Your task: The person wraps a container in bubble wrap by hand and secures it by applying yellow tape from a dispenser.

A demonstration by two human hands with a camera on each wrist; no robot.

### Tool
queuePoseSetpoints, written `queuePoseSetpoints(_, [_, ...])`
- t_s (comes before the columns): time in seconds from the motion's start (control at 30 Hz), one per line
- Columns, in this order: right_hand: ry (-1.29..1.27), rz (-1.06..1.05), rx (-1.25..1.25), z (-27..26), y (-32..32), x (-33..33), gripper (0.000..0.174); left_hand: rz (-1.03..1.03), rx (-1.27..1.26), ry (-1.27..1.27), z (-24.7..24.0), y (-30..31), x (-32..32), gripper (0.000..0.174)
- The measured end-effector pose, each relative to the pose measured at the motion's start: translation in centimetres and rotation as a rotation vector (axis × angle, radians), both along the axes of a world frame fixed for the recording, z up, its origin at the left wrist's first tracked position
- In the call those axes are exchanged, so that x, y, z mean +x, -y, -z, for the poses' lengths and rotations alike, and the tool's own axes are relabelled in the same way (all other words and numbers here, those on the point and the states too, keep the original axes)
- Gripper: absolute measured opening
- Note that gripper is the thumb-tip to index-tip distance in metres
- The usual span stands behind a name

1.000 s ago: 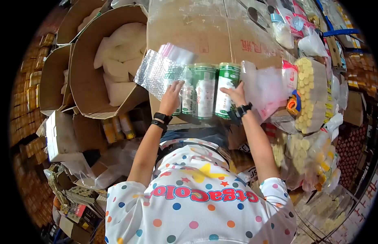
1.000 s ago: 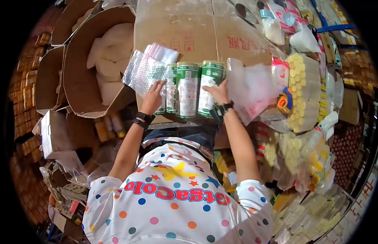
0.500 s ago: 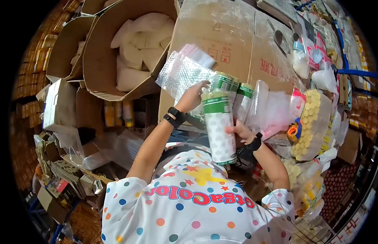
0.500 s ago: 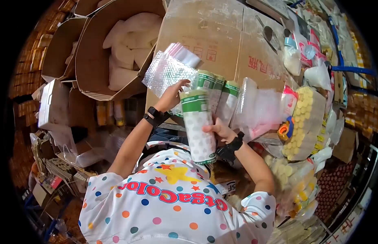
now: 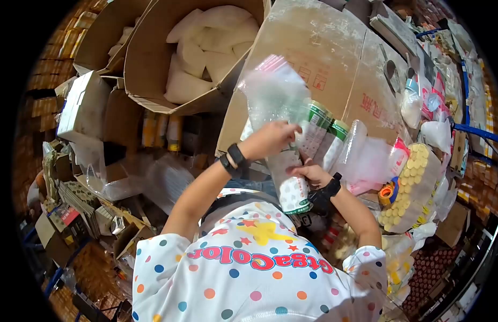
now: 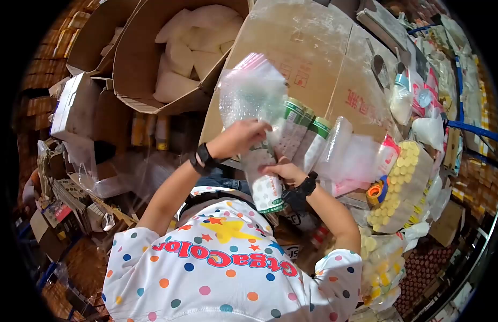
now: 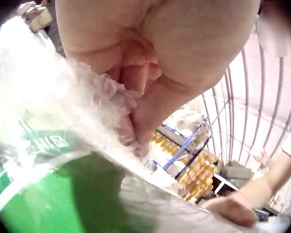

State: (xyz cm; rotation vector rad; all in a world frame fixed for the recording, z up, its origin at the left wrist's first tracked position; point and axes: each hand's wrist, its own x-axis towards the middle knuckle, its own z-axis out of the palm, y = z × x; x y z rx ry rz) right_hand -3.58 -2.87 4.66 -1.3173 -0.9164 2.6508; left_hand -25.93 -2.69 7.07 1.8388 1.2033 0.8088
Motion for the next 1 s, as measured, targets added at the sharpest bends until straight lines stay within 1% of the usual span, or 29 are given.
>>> queuePoseSetpoints(0.03, [-0.007, 0.045, -0.013, 0.7, 0.0, 0.4, 0.090, 0.016, 0.062, -0.118, 0.1, 1.2, 0.0, 0.034])
queuePoseSetpoints(0.07, [0.015, 0.049, -0.033, 2.0, 0.0, 1.6, 0.090, 0.019, 0.189, -0.177, 0.1, 2.3, -0.2, 0.035])
queuePoseSetpoints(0.1, [-0.028, 0.059, -0.031, 1.7, 0.0, 1.5, 0.090, -0.024, 0.222, -0.205, -0.7, 3.3, -0.6, 0.037])
queuePoseSetpoints(0.17, [-0.123, 0.090, -0.020, 0.2, -0.4, 0.7, 0.091, -0.273, 0.172, -0.202, -0.3, 4.8, -0.6, 0.034])
queuePoseSetpoints(0.2, [-0.154, 0.092, -0.006, -0.2, -0.4, 0.5, 0.095, -0.296, 0.137, -0.186, 0.2, 5.1, -0.9, 0.030])
queuePoseSetpoints(0.27, [-0.174, 0.107, 0.053, -0.7, -0.6, 0.0, 0.095, -0.348, 0.062, -0.145, 1.1, 5.6, -1.2, 0.023])
queuePoseSetpoints(0.33, [-0.192, 0.139, 0.106, -1.6, -0.6, -0.6, 0.095, -0.445, 0.057, -0.021, 0.5, 5.3, -0.9, 0.022])
queuePoseSetpoints(0.37, [-0.154, 0.141, 0.160, -2.2, -0.6, -1.0, 0.096, -0.491, 0.056, 0.043, 0.3, 5.1, -0.6, 0.022])
queuePoseSetpoints(0.43, [-0.080, 0.146, 0.269, -3.0, -0.8, -2.0, 0.097, -0.534, -0.084, 0.299, 2.4, 5.0, 0.6, 0.045])
queuePoseSetpoints(0.5, [-0.009, 0.044, 0.487, -1.9, -0.5, -2.4, 0.104, -0.566, -0.232, 0.548, 4.5, 5.2, 1.5, 0.071])
queuePoseSetpoints(0.53, [-0.002, 0.026, 0.516, -1.9, 0.0, -2.6, 0.101, -0.518, -0.307, 0.499, 3.1, 4.5, 0.8, 0.097])
queuePoseSetpoints(0.57, [0.007, 0.008, 0.545, -2.0, 0.4, -2.7, 0.098, -0.505, -0.508, 0.677, 1.4, 4.4, 0.0, 0.095])
queuePoseSetpoints(0.6, [-0.035, 0.030, 0.566, -2.6, 0.4, -2.8, 0.082, -0.490, -0.618, 0.871, 1.5, 4.6, -0.5, 0.096])
queuePoseSetpoints(0.63, [0.001, -0.004, 0.497, -3.0, -0.3, -2.4, 0.066, -0.472, -0.731, 1.063, 1.8, 4.9, -0.9, 0.096])
queuePoseSetpoints(0.67, [0.041, 0.020, 0.384, -3.5, -1.0, -2.0, 0.062, -0.449, -0.775, 1.160, 3.4, 5.5, -1.3, 0.096])
queuePoseSetpoints(0.7, [0.077, 0.045, 0.271, -4.0, -2.0, -1.8, 0.058, -0.429, -0.796, 1.219, 3.3, 5.7, -1.5, 0.096])
queuePoseSetpoints(0.73, [0.237, -0.025, 0.475, -2.4, -3.1, -1.4, 0.050, -0.408, -0.773, 1.222, 3.3, 5.9, -1.4, 0.094])
queuePoseSetpoints(0.77, [0.213, 0.000, 0.582, -1.1, -3.3, -1.0, 0.046, -0.386, -0.751, 1.224, 3.4, 6.0, -1.3, 0.094])
queuePoseSetpoints(0.83, [0.167, 0.044, 0.804, -1.6, -4.0, -1.9, 0.038, -0.332, -0.754, 1.162, 3.9, 5.7, -1.4, 0.098])
queuePoseSetpoints(0.87, [0.118, 0.075, 0.941, -0.6, -4.4, -2.2, 0.028, -0.311, -0.753, 1.134, 4.1, 5.6, -1.5, 0.100])
queuePoseSetpoints(0.97, [0.092, 0.157, 0.837, -1.0, -5.4, -2.6, 0.022, -0.247, -0.833, 1.185, 4.1, 5.0, -1.6, 0.102])
queuePoseSetpoints(1.0, [0.219, 0.164, 0.943, -1.2, -5.5, -2.6, 0.017, -0.263, -0.855, 1.175, 3.9, 5.0, -1.8, 0.100])
